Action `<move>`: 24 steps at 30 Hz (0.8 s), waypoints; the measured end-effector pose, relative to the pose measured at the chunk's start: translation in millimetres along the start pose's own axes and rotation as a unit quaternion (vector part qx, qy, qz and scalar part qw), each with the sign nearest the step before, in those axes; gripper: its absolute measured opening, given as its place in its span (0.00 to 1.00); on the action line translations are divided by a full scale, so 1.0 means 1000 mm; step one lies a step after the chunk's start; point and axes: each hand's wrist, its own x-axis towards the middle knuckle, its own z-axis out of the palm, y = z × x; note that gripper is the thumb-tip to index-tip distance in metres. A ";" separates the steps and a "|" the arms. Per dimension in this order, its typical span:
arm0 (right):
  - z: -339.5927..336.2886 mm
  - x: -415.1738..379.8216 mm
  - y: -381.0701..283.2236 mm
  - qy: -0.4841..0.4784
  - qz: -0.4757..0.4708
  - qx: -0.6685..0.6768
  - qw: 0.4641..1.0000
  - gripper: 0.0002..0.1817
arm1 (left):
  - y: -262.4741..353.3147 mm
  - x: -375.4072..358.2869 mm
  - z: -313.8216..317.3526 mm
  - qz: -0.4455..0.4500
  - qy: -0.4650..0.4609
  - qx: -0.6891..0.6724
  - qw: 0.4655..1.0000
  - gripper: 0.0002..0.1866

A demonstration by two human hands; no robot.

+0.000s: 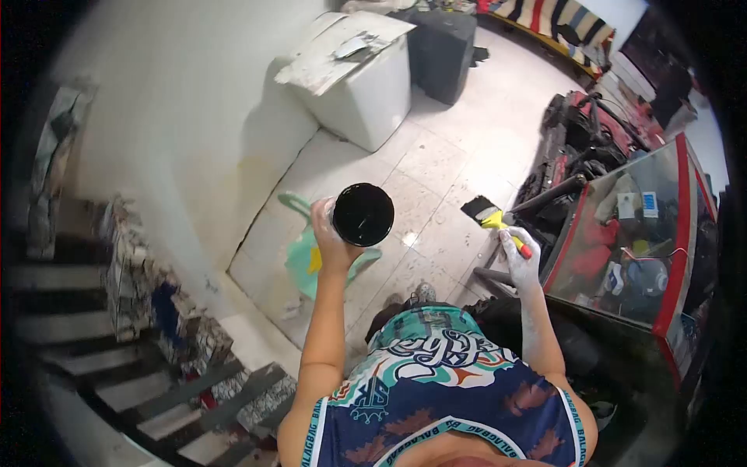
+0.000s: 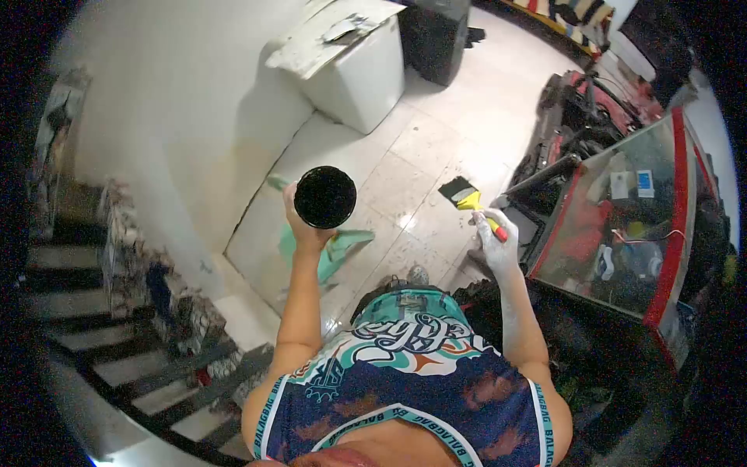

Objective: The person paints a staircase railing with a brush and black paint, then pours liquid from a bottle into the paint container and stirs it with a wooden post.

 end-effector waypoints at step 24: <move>0.007 0.198 -0.028 0.303 -0.033 -0.057 0.951 0.10 | -0.159 0.230 0.257 -0.068 -0.162 -0.222 0.959 0.28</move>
